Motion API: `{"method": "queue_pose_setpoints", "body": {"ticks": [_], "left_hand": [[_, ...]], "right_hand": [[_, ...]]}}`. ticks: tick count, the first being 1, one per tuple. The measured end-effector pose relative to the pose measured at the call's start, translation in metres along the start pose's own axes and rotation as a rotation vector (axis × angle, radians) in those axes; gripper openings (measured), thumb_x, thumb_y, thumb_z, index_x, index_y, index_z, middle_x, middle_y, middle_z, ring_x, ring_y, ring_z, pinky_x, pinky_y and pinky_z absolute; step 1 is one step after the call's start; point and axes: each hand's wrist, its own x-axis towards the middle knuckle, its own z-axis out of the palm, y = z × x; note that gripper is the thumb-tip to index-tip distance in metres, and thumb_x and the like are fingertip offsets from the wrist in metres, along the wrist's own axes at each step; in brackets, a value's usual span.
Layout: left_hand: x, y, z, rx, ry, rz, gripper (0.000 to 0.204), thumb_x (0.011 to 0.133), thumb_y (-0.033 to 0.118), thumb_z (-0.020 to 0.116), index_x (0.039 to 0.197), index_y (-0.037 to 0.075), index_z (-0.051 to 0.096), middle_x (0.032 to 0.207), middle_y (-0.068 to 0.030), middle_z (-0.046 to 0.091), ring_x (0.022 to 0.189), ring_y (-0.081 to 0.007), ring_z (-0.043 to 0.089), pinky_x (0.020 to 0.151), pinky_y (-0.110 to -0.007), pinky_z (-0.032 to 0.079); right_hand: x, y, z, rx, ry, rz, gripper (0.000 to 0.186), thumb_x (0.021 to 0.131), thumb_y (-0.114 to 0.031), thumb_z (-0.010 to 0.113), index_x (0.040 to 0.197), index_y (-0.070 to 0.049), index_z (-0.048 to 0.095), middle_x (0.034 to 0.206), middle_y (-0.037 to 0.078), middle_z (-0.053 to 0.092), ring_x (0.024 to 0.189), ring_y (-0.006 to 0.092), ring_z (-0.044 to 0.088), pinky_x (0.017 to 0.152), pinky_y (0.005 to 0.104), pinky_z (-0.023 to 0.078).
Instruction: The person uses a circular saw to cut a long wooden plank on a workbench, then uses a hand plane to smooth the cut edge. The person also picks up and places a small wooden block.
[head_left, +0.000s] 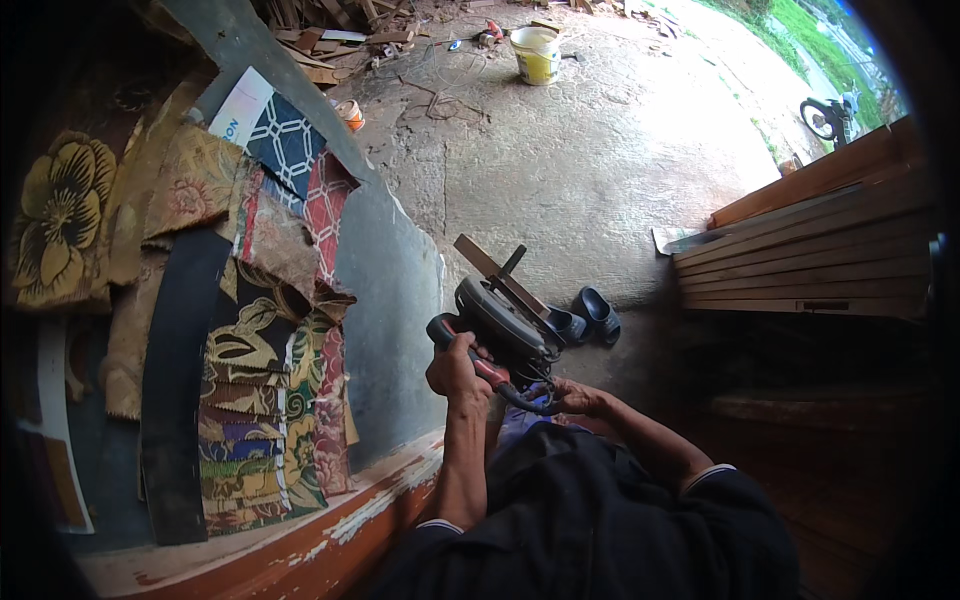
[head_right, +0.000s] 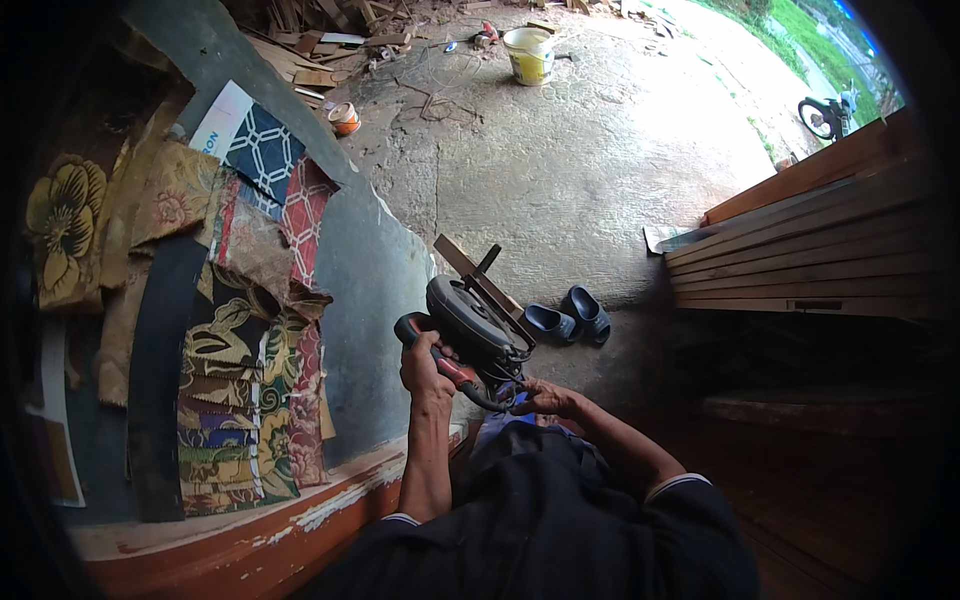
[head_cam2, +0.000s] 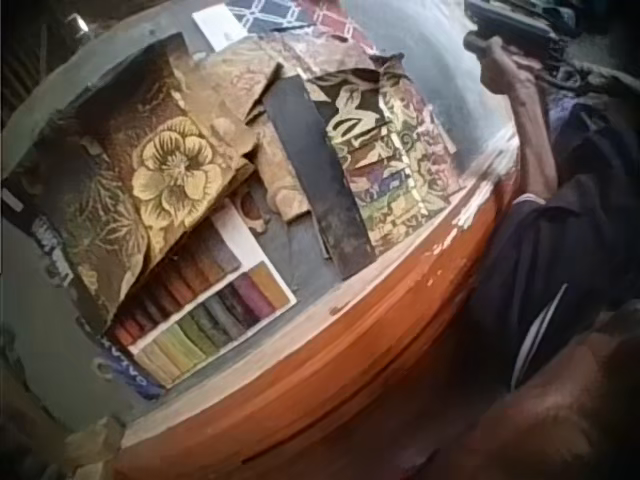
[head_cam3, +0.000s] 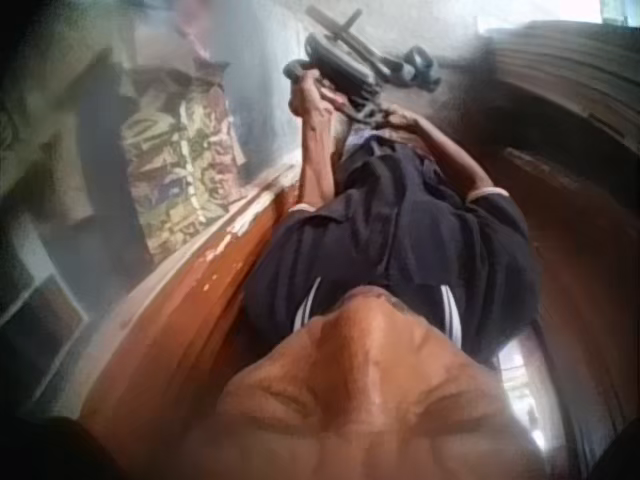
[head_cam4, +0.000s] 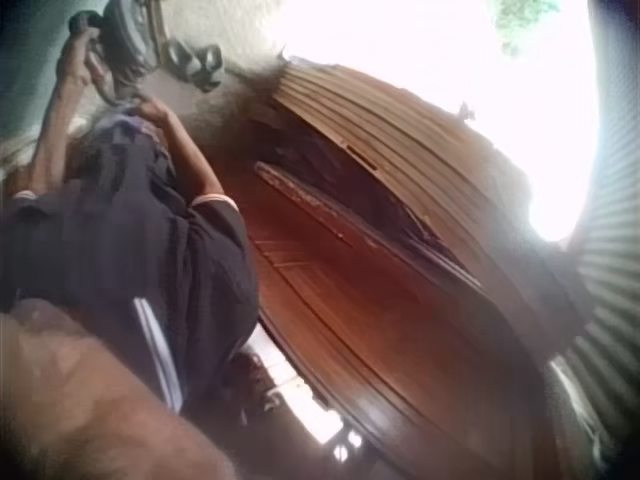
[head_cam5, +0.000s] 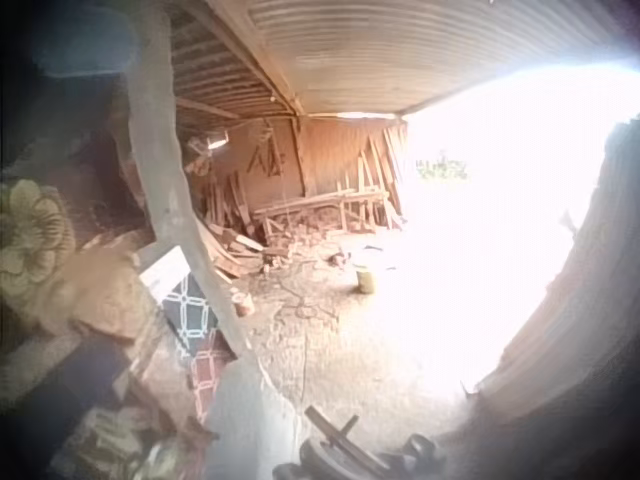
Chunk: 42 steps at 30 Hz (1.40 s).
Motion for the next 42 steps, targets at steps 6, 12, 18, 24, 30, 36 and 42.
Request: {"method": "queue_pose_setpoints", "body": {"ticks": [6,12,18,24,30,36,42], "left_hand": [[0.093,0.015,0.064,0.058,0.013,-0.019,0.015,0.079,0.0,0.062,0.087,0.004,0.049,0.068,-0.0065,0.054,0.049,-0.0161,0.053,0.045,-0.032,0.047],[0.17,0.023,0.111,0.31,-0.173,0.009,0.012,0.08,0.0,0.061,0.088,0.004,0.053,0.062,-0.0029,0.053,0.047,-0.014,0.053,0.043,-0.03,0.044],[0.231,0.032,0.157,0.563,-0.446,0.079,0.028,0.079,0.001,0.062,0.107,0.003,0.061,0.065,0.0022,0.054,0.05,-0.0082,0.052,0.045,-0.027,0.043],[0.28,0.059,0.222,0.778,-0.673,0.056,0.029,0.078,0.002,0.065,0.107,0.005,0.059,0.069,0.0032,0.055,0.052,-0.0067,0.052,0.048,-0.025,0.044],[0.321,0.079,0.313,0.712,-0.65,-0.087,0.034,0.078,0.0,0.065,0.113,0.004,0.061,0.069,0.0008,0.059,0.052,-0.0081,0.054,0.049,-0.025,0.045],[0.371,0.068,0.413,0.455,-0.425,-0.103,0.024,0.077,0.0,0.065,0.101,0.004,0.062,0.069,-0.0039,0.06,0.046,-0.0148,0.054,0.044,-0.03,0.047],[0.416,0.069,0.505,0.313,-0.257,-0.169,0.01,0.08,0.005,0.064,0.082,0.009,0.055,0.068,-0.0007,0.051,0.055,-0.0142,0.053,0.051,-0.032,0.048]], "right_hand": [[-0.022,-0.107,-0.04,-0.145,0.273,0.004,0.028,0.104,-0.033,0.058,0.105,-0.007,0.067,0.088,-0.002,0.065,0.084,0.0081,0.057,0.075,0.028,0.047],[0.012,-0.243,-0.113,-0.459,0.664,-0.104,0.035,0.104,-0.031,0.056,0.087,-0.003,0.064,0.065,0.009,0.06,0.061,0.016,0.061,0.059,0.0352,0.049],[0.078,-0.346,-0.27,-0.616,0.651,0.156,0.039,0.098,-0.043,0.059,0.095,-0.007,0.073,0.072,0.011,0.069,0.066,0.0258,0.067,0.064,0.0419,0.052],[0.15,-0.366,-0.471,-0.951,1.243,0.041,0.035,0.097,-0.04,0.055,0.09,-0.011,0.073,0.087,0.019,0.072,0.084,0.0403,0.07,0.072,0.0518,0.055],[0.191,-0.292,-0.615,-1.067,0.96,0.461,0.026,0.091,-0.03,0.057,0.093,-0.011,0.075,0.09,0.02,0.073,0.086,0.0401,0.073,0.073,0.0508,0.057],[0.176,-0.243,-0.607,-0.41,0.941,0.356,0.044,0.093,-0.022,0.05,0.134,-0.016,0.064,0.11,0.023,0.071,0.103,0.0403,0.068,0.087,0.0491,0.055],[0.156,-0.261,-0.614,-0.203,0.935,0.222,0.05,0.091,-0.011,0.052,0.141,-0.008,0.059,0.086,0.017,0.071,0.07,0.0158,0.067,0.059,0.0332,0.052]]}}
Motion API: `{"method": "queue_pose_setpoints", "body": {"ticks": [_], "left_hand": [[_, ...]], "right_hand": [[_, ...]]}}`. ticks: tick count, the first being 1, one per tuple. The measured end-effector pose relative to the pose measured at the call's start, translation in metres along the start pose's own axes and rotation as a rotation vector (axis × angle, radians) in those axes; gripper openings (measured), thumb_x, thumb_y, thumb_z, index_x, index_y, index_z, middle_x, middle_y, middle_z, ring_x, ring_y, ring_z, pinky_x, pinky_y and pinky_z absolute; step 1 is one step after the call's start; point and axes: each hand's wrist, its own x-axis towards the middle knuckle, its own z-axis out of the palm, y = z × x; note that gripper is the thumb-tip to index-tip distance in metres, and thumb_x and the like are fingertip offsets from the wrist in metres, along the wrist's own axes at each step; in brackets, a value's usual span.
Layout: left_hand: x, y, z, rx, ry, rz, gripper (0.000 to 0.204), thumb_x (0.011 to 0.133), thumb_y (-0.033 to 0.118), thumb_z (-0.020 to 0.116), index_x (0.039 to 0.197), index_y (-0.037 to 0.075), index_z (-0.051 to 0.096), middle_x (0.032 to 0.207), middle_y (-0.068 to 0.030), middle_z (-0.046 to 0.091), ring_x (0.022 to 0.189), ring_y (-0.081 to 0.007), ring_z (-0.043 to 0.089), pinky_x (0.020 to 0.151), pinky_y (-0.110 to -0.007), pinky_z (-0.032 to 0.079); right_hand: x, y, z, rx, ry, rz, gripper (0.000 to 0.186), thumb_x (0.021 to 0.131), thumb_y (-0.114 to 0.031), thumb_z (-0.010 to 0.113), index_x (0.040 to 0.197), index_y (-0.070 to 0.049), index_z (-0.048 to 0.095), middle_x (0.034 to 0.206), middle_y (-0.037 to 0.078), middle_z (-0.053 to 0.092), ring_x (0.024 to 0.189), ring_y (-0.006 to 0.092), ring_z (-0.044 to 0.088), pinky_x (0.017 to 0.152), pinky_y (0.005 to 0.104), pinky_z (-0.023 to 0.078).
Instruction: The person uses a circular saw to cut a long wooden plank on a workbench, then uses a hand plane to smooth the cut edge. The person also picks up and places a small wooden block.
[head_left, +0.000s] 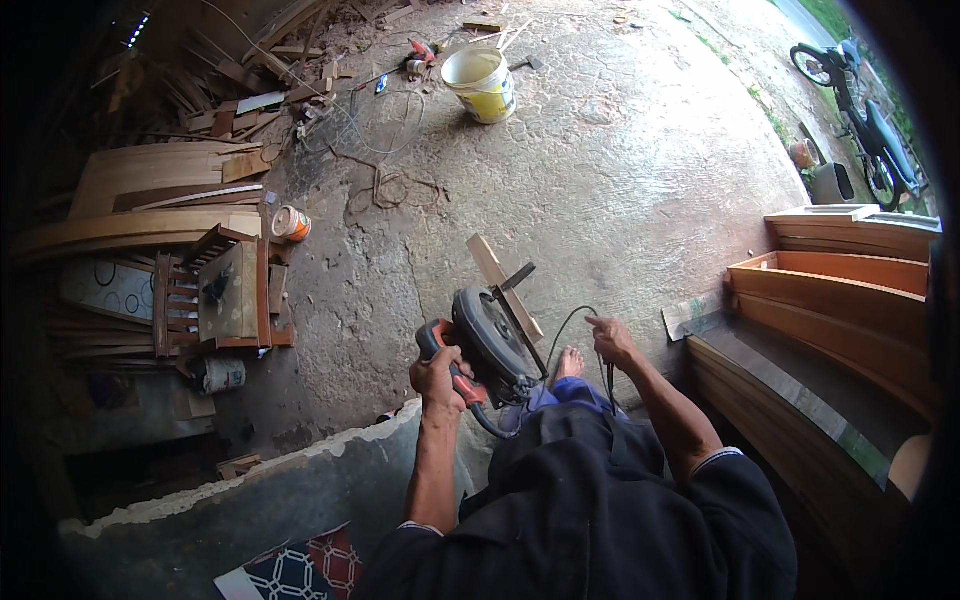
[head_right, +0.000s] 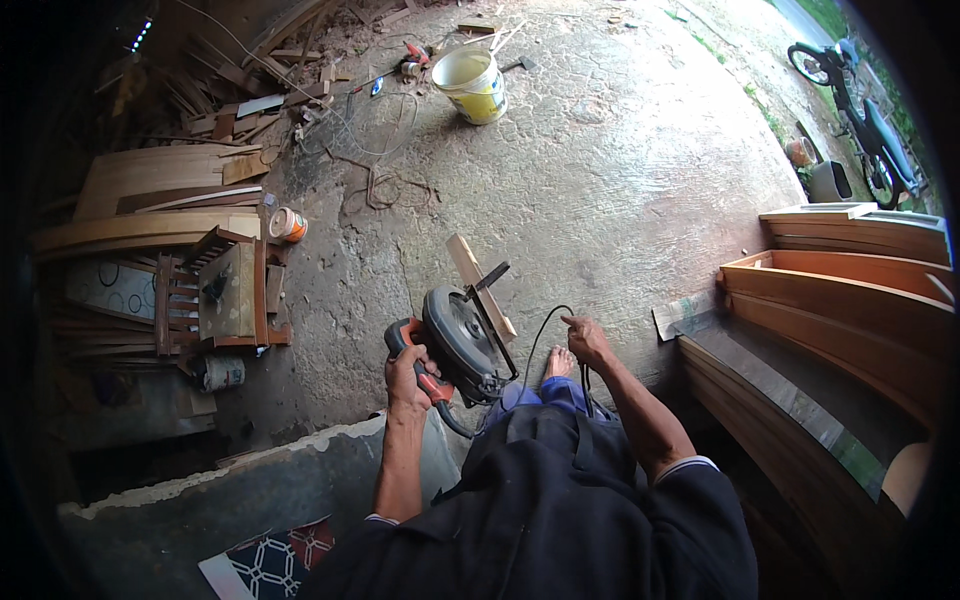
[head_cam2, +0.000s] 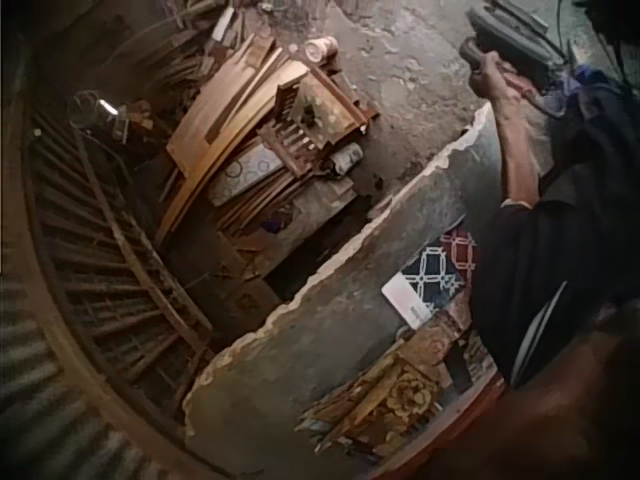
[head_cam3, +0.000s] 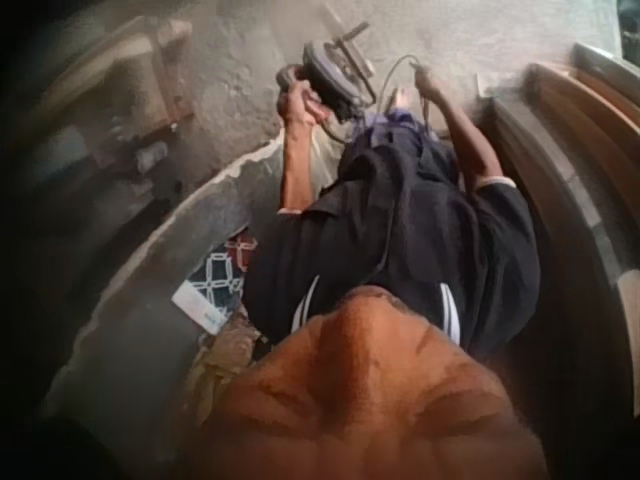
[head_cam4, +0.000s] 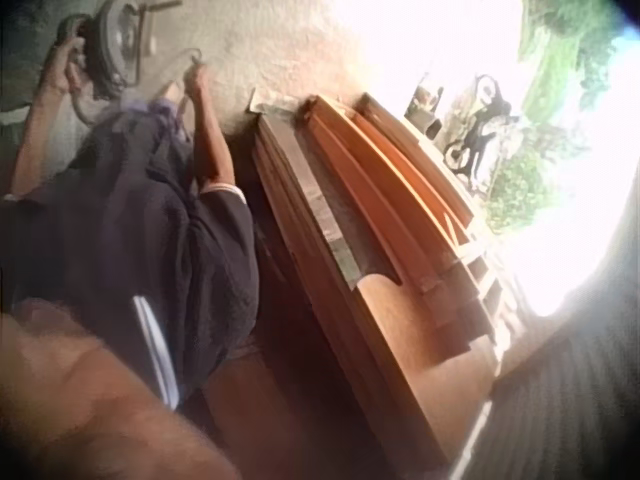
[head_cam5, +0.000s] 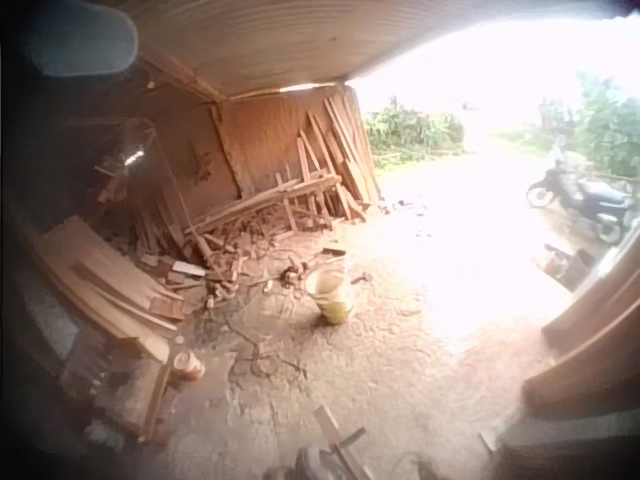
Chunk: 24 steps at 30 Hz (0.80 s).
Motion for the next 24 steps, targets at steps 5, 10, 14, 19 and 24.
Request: {"method": "queue_pose_setpoints", "body": {"ticks": [5,10,14,19,24], "left_hand": [[0.042,0.018,0.065,-0.145,0.104,-0.061,0.013,0.082,0.008,0.063,0.08,0.011,0.051,0.07,0.0004,0.048,0.059,-0.014,0.052,0.055,-0.033,0.048],[0.085,0.028,0.108,-0.166,0.13,-0.102,0.015,0.084,0.01,0.062,0.081,0.013,0.048,0.071,0.0002,0.047,0.059,-0.0142,0.051,0.059,-0.033,0.048],[0.141,0.028,0.122,-0.129,0.184,-0.095,0.014,0.081,0.007,0.066,0.076,0.009,0.053,0.069,-0.0027,0.052,0.057,-0.0165,0.055,0.053,-0.033,0.049],[0.206,0.026,0.142,0.123,0.049,-0.026,0.015,0.079,0.004,0.068,0.068,0.006,0.057,0.062,-0.0035,0.056,0.049,-0.0153,0.056,0.044,-0.032,0.047],[0.234,0.081,0.166,0.483,-0.27,0.038,0.01,0.079,0.002,0.064,0.089,0.003,0.062,0.062,0.0008,0.054,0.047,-0.0095,0.053,0.043,-0.028,0.043]], "right_hand": [[-0.01,-0.031,0.006,0.743,-0.453,0.037,0.055,0.085,-0.001,0.059,0.14,-0.003,0.06,0.117,0.005,0.064,0.073,0.0077,0.057,0.06,0.0261,0.047],[0.01,-0.06,0.022,0.418,-0.581,-0.028,0.026,0.098,-0.027,0.068,0.112,-0.006,0.069,0.084,-0.003,0.064,0.074,0.0072,0.054,0.065,0.027,0.046],[0.026,-0.083,-0.052,0.342,-0.375,-0.112,0.035,0.101,-0.035,0.065,0.113,-0.003,0.073,0.08,-0.003,0.063,0.072,0.0073,0.054,0.066,0.0271,0.046],[0.08,-0.163,-0.138,0.519,-0.143,-0.125,0.032,0.099,-0.026,0.069,0.119,-0.002,0.074,0.071,-0.003,0.059,0.063,0.0049,0.051,0.057,0.0247,0.043],[0.24,-0.231,-0.18,0.36,0.189,-0.242,0.039,0.1,-0.033,0.064,0.123,-0.003,0.071,0.064,0.001,0.055,0.061,0.007,0.052,0.056,0.0281,0.044]]}}
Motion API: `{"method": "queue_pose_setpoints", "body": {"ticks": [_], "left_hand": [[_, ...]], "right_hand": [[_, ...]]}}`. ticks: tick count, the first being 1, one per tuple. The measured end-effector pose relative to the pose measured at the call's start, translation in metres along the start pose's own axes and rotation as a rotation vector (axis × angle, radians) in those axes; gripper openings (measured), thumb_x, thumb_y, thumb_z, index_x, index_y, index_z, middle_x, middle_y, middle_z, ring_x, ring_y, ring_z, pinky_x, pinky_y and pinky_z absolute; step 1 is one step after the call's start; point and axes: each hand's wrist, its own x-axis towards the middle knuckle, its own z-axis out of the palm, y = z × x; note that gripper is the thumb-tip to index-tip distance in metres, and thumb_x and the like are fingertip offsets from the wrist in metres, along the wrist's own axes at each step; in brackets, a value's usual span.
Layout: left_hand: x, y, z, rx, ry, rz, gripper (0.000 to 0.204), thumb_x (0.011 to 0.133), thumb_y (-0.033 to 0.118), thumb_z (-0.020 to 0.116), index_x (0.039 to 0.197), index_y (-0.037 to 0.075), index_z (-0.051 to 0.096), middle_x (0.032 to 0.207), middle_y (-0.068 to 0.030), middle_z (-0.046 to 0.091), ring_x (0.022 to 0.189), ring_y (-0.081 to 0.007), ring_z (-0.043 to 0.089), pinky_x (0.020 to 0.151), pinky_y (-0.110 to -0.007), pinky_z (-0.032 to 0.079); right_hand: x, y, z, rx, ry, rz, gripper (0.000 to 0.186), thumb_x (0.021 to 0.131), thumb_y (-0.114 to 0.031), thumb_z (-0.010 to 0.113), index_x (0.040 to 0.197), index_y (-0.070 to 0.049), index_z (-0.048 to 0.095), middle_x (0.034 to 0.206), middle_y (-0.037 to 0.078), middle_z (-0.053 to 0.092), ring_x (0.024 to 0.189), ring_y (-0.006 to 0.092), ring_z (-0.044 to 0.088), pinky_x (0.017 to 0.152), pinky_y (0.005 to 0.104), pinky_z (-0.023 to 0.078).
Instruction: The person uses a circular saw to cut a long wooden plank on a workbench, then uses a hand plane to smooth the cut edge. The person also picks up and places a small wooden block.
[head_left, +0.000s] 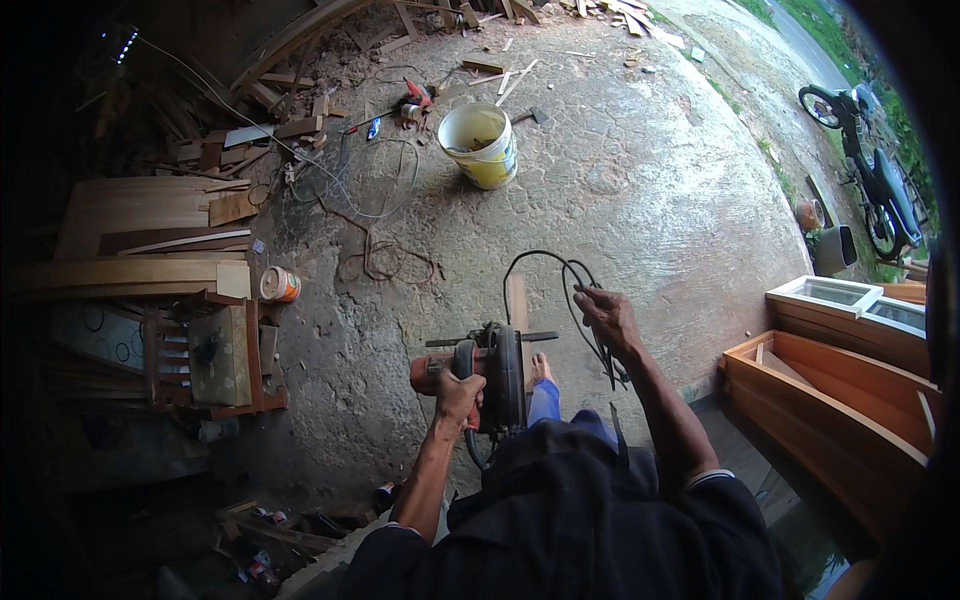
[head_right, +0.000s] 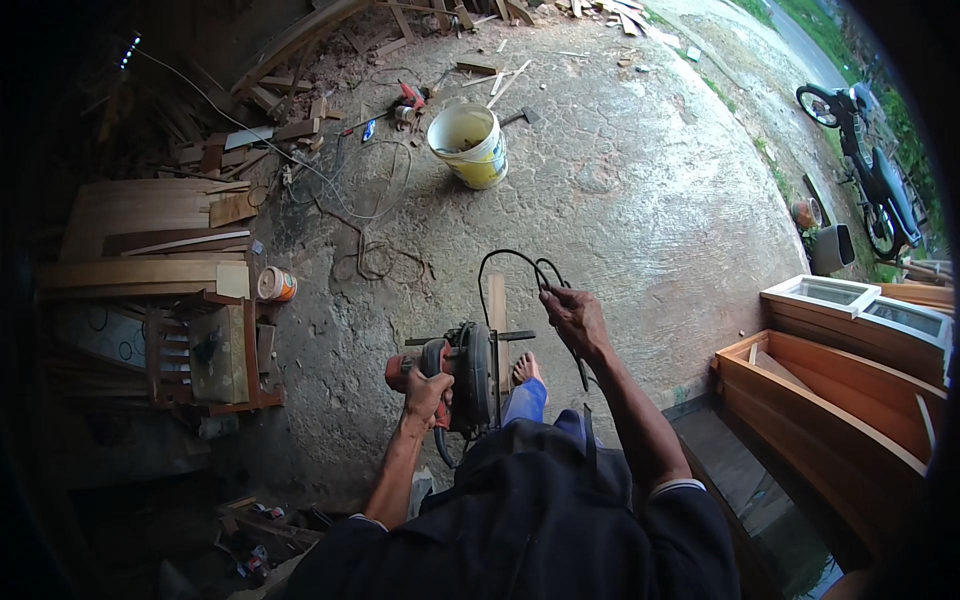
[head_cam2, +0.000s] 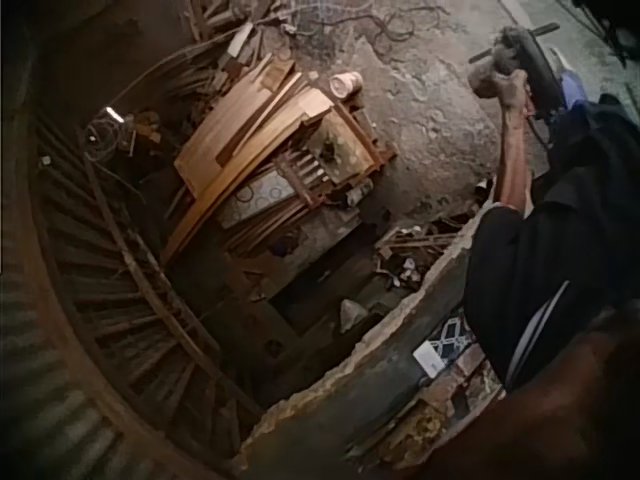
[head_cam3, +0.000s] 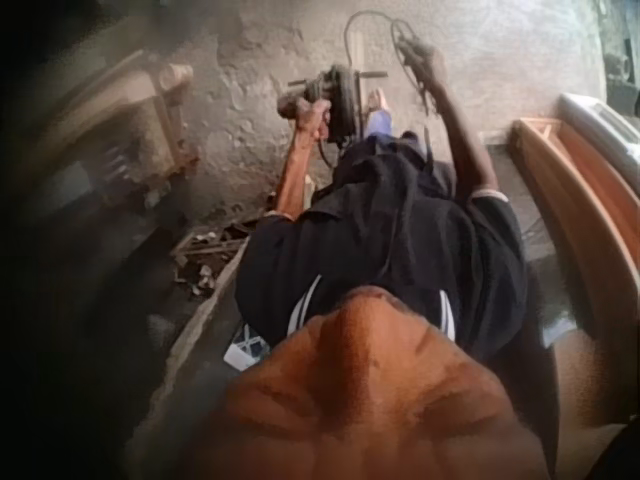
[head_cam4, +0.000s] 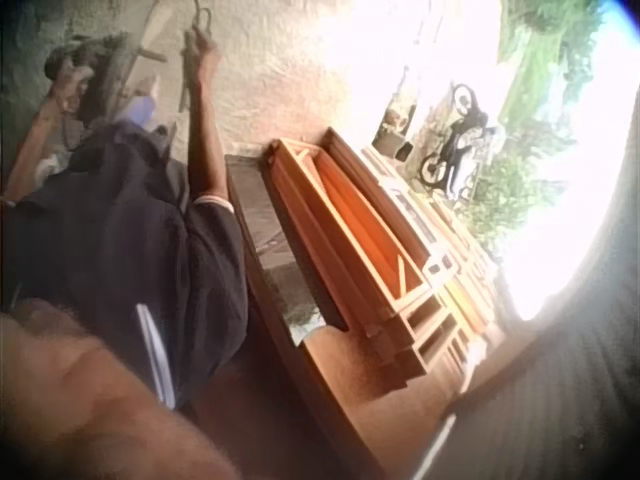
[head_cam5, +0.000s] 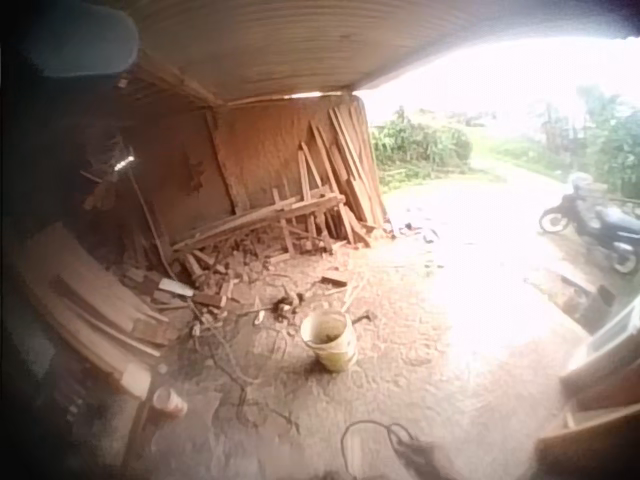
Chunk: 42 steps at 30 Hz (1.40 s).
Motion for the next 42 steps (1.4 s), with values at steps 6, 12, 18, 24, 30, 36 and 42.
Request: {"method": "queue_pose_setpoints", "body": {"ticks": [6,12,18,24,30,36,42], "left_hand": [[0.014,0.086,-0.015,0.143,-0.273,0.049,0.03,0.079,0.004,0.064,0.109,0.003,0.061,0.069,0.0026,0.056,0.053,-0.0064,0.053,0.049,-0.025,0.044],[0.066,0.117,-0.007,-0.186,-0.083,0.038,0.028,0.076,0.001,0.064,0.103,0.004,0.065,0.07,-0.0014,0.06,0.053,-0.0111,0.057,0.049,-0.027,0.048],[0.16,0.116,0.016,-0.538,0.117,-0.098,0.009,0.08,0.01,0.065,0.078,0.009,0.056,0.07,-0.0021,0.054,0.058,-0.0154,0.055,0.055,-0.034,0.048],[0.233,0.148,0.053,-0.781,0.368,-0.219,0.02,0.085,0.014,0.062,0.073,0.014,0.045,0.067,0.0004,0.045,0.058,-0.0151,0.048,0.056,-0.033,0.045],[0.289,0.192,0.111,-0.645,0.547,-0.233,0.019,0.087,0.015,0.062,0.075,0.013,0.047,0.067,0.0009,0.045,0.057,-0.0145,0.048,0.054,-0.032,0.043],[0.341,0.236,0.138,-0.773,0.578,-0.225,0.017,0.086,0.011,0.061,0.078,0.012,0.046,0.071,0.0005,0.046,0.06,-0.0149,0.049,0.055,-0.033,0.044],[0.415,0.277,0.163,-0.854,0.524,-0.237,0.019,0.089,0.013,0.061,0.079,0.013,0.045,0.07,0.0016,0.046,0.058,-0.0139,0.046,0.056,-0.033,0.044]], "right_hand": [[0.147,0.023,-0.043,-0.737,0.26,0.139,0.037,0.093,-0.04,0.063,0.109,-0.009,0.076,0.106,0.02,0.073,0.1,0.0377,0.071,0.084,0.0468,0.057],[0.149,0.099,-0.114,-1.121,-0.091,0.355,0.028,0.088,-0.016,0.054,0.102,-0.001,0.073,0.108,0.027,0.072,0.104,0.0416,0.07,0.088,0.0484,0.056],[0.153,0.183,-0.257,-0.591,0.136,0.391,0.034,0.095,-0.032,0.061,0.107,-0.001,0.072,0.089,0.018,0.072,0.079,0.0301,0.069,0.069,0.0425,0.051],[0.176,0.096,-0.352,0.233,0.598,0.242,0.024,0.101,-0.034,0.063,0.108,-0.012,0.067,0.069,-0.008,0.049,0.048,0.0013,0.037,0.042,0.0224,0.028],[0.295,-0.037,-0.356,0.855,0.855,-0.278,0.016,0.105,-0.024,0.058,0.11,-0.009,0.06,0.07,-0.005,0.051,0.051,0.0022,0.036,0.046,0.0203,0.032],[0.363,-0.057,-0.221,0.195,0.044,0.052,0.027,0.096,-0.016,0.067,0.119,-0.003,0.072,0.071,-0.008,0.057,0.058,0.0032,0.047,0.053,0.0212,0.038],[0.436,-0.03,-0.118,0.175,-0.385,0.119,0.038,0.088,0.0,0.06,0.126,-0.005,0.067,0.081,-0.002,0.06,0.069,0.0085,0.056,0.063,0.0266,0.048]]}}
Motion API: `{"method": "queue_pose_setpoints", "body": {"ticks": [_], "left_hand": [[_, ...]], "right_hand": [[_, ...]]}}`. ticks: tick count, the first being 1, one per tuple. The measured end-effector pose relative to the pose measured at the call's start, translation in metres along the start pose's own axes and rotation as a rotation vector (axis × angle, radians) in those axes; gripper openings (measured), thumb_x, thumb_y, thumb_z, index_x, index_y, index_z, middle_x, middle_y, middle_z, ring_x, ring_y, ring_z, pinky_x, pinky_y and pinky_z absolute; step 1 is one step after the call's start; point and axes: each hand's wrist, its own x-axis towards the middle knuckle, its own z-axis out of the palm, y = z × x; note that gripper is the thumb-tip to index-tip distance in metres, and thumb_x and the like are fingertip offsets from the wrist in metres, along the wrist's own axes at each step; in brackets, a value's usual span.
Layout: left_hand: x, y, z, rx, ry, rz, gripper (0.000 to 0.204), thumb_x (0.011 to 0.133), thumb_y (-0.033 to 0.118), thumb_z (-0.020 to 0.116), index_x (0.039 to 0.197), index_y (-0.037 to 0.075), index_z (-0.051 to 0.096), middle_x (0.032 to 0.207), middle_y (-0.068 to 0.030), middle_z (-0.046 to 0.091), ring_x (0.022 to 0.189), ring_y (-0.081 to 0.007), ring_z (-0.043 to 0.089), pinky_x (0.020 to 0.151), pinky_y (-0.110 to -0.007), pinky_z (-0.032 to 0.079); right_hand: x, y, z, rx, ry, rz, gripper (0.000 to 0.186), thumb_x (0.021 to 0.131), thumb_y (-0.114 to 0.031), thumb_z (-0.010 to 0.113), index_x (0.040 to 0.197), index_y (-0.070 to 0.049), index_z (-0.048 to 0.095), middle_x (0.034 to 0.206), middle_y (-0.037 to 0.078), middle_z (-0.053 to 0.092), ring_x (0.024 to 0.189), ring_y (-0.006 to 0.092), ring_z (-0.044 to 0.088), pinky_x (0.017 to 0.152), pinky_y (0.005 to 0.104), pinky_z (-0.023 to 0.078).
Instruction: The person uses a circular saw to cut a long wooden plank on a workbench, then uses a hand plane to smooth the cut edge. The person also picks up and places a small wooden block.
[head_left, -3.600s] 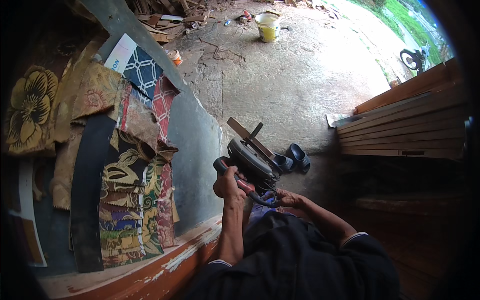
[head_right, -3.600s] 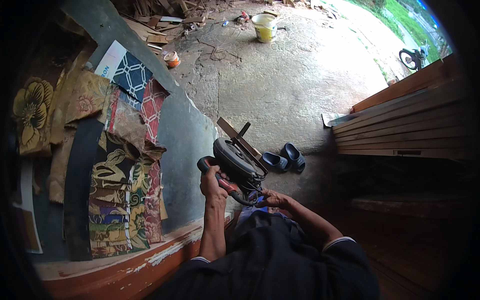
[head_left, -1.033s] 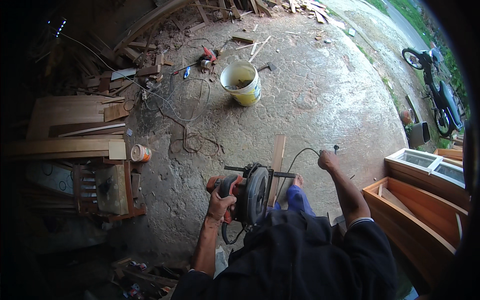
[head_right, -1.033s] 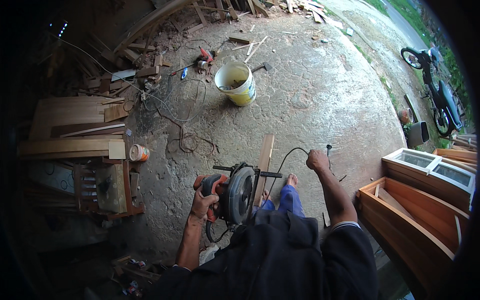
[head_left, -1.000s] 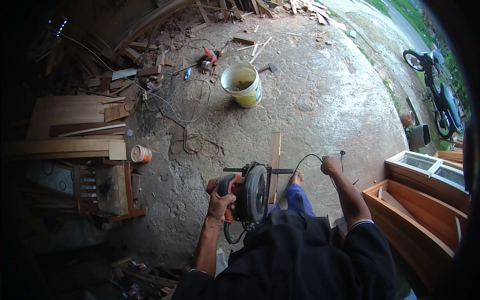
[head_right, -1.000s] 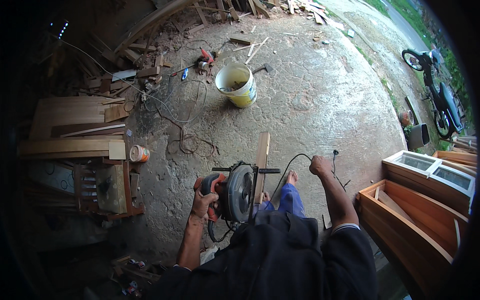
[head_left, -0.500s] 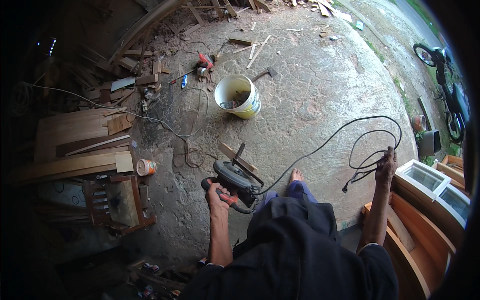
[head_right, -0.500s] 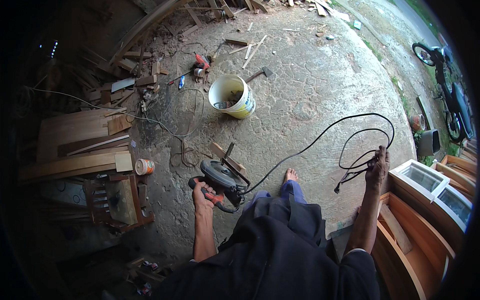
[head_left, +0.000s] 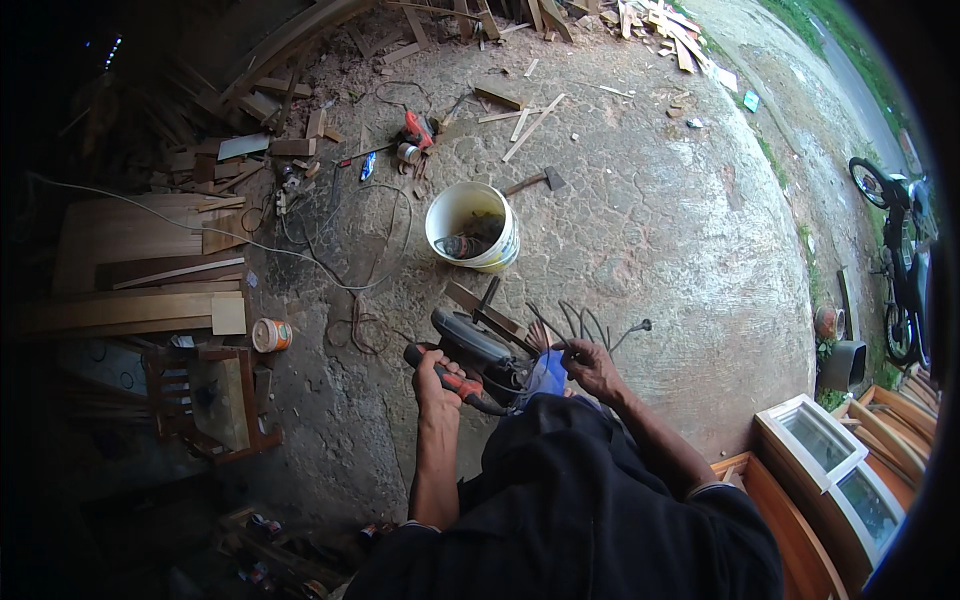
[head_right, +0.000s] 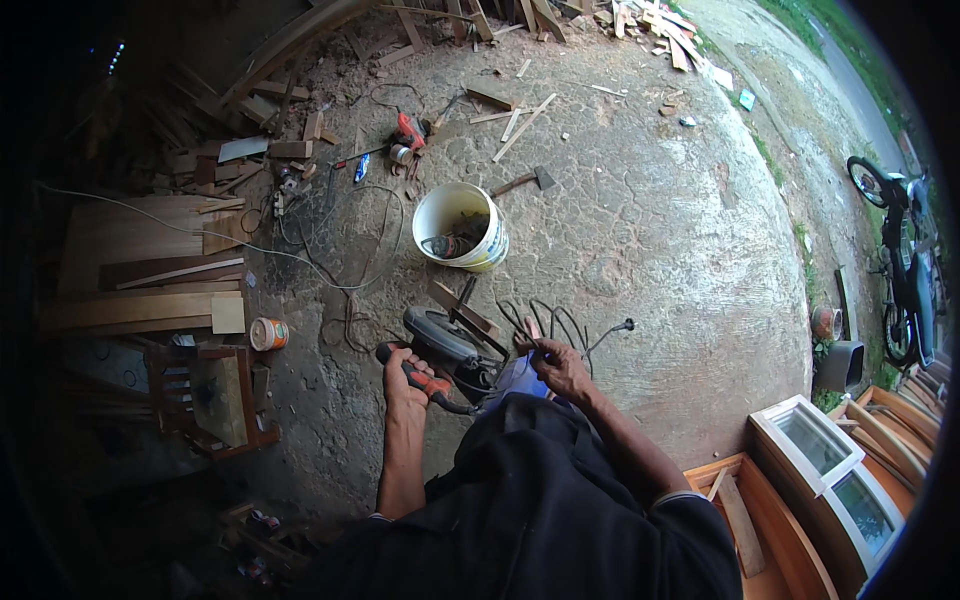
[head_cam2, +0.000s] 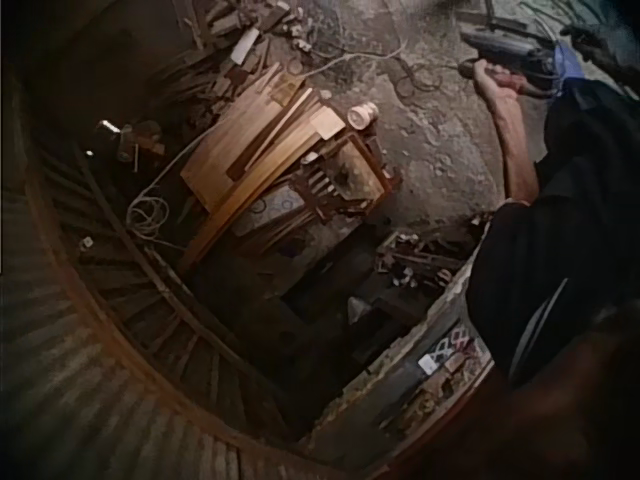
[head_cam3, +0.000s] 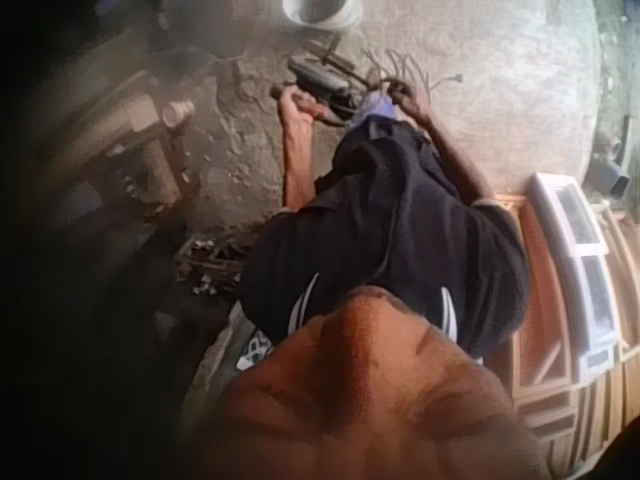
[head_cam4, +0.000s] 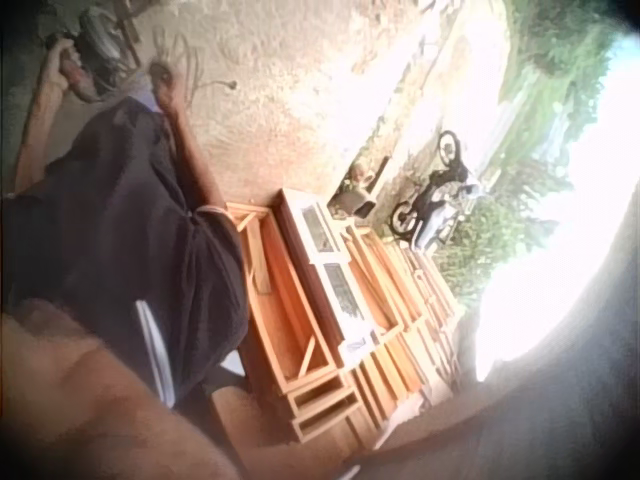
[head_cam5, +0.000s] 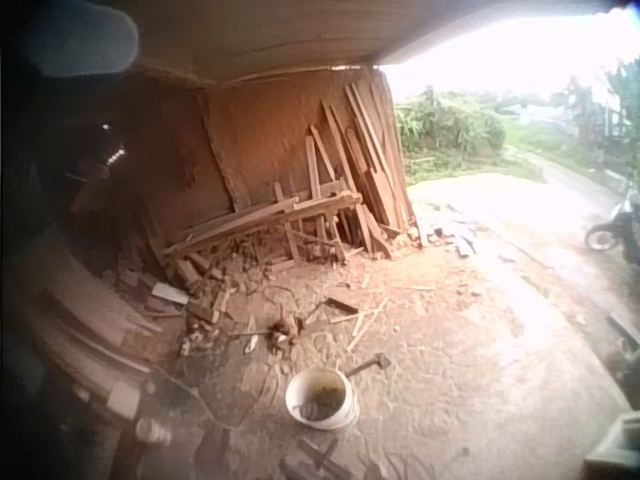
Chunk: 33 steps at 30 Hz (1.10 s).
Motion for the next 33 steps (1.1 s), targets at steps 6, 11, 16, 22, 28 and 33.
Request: {"method": "queue_pose_setpoints", "body": {"ticks": [6,11,16,22,28,33], "left_hand": [[0.033,0.018,0.092,-0.127,0.0,-0.059,0.018,0.085,0.012,0.06,0.078,0.012,0.043,0.067,0.0011,0.047,0.058,-0.0131,0.046,0.058,-0.03,0.044],[0.06,0.028,0.145,-0.104,-0.063,-0.076,0.017,0.085,0.012,0.059,0.077,0.014,0.045,0.07,0.002,0.048,0.059,-0.0125,0.046,0.06,-0.029,0.045],[0.084,0.036,0.187,0.018,-0.112,-0.009,0.016,0.085,0.012,0.061,0.077,0.013,0.048,0.074,0.0021,0.05,0.06,-0.0125,0.048,0.06,-0.03,0.046],[0.109,0.026,0.251,0.326,-0.081,0.112,0.011,0.081,0.006,0.066,0.077,0.008,0.056,0.068,-0.0011,0.053,0.054,-0.0138,0.055,0.05,-0.03,0.047],[0.102,0.044,0.319,0.702,-0.422,0.251,0.031,0.077,0.0,0.065,0.108,0.003,0.061,0.069,-0.0026,0.059,0.049,-0.0108,0.055,0.044,-0.027,0.045],[0.09,0.066,0.354,0.515,-0.45,0.179,0.049,0.073,0.004,0.066,0.122,0.004,0.061,0.075,-0.0024,0.062,0.055,-0.0096,0.057,0.047,-0.025,0.047]], "right_hand": [[0.064,0.002,0.0,0.26,-0.134,-0.026,0.031,0.085,0.003,0.068,0.113,-0.006,0.059,0.104,-0.001,0.057,0.087,0.0084,0.053,0.074,0.028,0.046],[0.089,-0.057,-0.029,0.196,-0.136,0.045,0.021,0.092,-0.011,0.076,0.107,-0.005,0.063,0.097,-0.003,0.06,0.088,0.0074,0.054,0.079,0.026,0.046],[0.111,-0.136,-0.069,0.044,-0.048,-0.023,0.016,0.092,-0.017,0.077,0.096,-0.003,0.07,0.085,-0.001,0.065,0.084,0.0071,0.056,0.076,0.0272,0.047],[0.215,-0.224,-0.119,-0.245,0.204,-0.293,0.02,0.088,-0.022,0.08,0.09,-0.003,0.073,0.073,0.005,0.067,0.068,0.0127,0.062,0.062,0.0313,0.049],[0.417,-0.28,-0.199,-0.413,0.316,-0.453,0.028,0.089,-0.024,0.078,0.083,-0.001,0.063,0.071,0.01,0.065,0.064,0.014,0.055,0.06,0.0338,0.047],[0.527,-0.269,-0.311,-0.799,0.457,-0.223,0.023,0.085,-0.028,0.071,0.093,-0.007,0.066,0.085,0.021,0.07,0.081,0.0425,0.069,0.068,0.0501,0.052]]}}
